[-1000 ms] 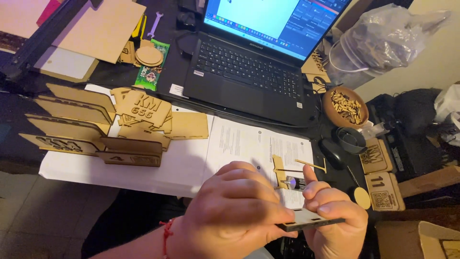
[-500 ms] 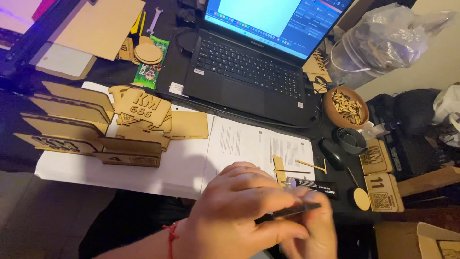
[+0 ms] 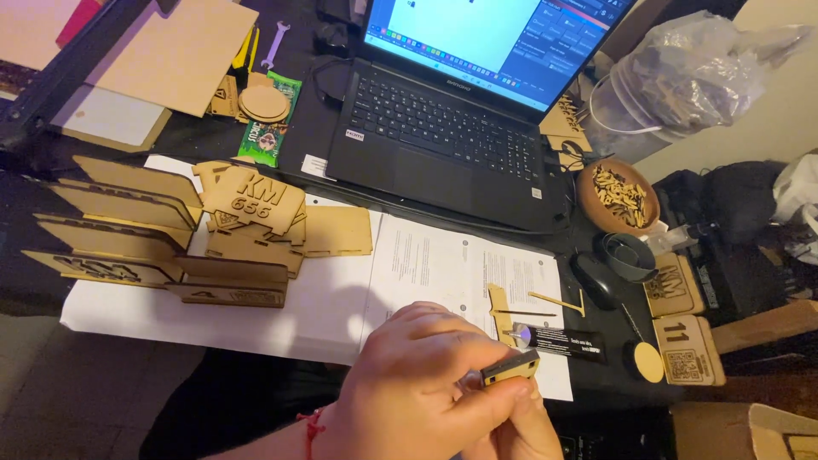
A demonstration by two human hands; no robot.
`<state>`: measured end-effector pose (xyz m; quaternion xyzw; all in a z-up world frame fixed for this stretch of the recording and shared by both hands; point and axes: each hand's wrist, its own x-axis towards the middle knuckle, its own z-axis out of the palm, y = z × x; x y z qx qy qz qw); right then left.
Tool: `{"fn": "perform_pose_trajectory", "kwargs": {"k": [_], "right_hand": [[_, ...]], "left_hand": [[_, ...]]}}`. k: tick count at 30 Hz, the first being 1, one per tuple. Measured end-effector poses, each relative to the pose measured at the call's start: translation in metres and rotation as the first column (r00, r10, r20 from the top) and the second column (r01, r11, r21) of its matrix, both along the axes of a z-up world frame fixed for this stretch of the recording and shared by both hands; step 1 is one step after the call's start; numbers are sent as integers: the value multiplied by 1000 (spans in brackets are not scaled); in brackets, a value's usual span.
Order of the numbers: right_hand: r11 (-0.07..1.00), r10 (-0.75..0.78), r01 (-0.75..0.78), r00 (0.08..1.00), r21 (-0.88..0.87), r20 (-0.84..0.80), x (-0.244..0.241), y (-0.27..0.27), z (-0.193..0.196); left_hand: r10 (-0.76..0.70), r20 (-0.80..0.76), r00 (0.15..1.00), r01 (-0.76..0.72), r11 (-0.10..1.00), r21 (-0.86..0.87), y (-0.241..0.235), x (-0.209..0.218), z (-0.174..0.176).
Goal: The person assembles a wooden model by applying glue to small rectangular pieces and inserting wooden dowels into slots. They handle multiple pre-cut wooden parts, a tube of glue, and dowels, following an instruction sheet on the desk.
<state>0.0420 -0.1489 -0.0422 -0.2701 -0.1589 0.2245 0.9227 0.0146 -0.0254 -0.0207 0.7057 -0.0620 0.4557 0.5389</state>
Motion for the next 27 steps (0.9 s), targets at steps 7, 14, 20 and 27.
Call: {"fn": "perform_pose_trajectory", "kwargs": {"k": [7, 14, 20, 27], "right_hand": [[998, 5, -7, 1000, 69, 27, -2, 1, -4], [856, -51, 75, 997, -512, 62, 53, -54, -52], [156, 99, 163, 979, -974, 180, 96, -28, -9], [-239, 224, 61, 975, -969, 6, 98, 29, 20]], "left_hand": [[-20, -7, 1000, 21, 1000, 16, 2, 1, -6], [-119, -393, 912, 45, 981, -191, 27, 0, -11], [-127, -731, 671, 25, 989, -149, 57, 1, -39], [96, -336, 937, 90, 862, 499, 53, -8, -71]]}}
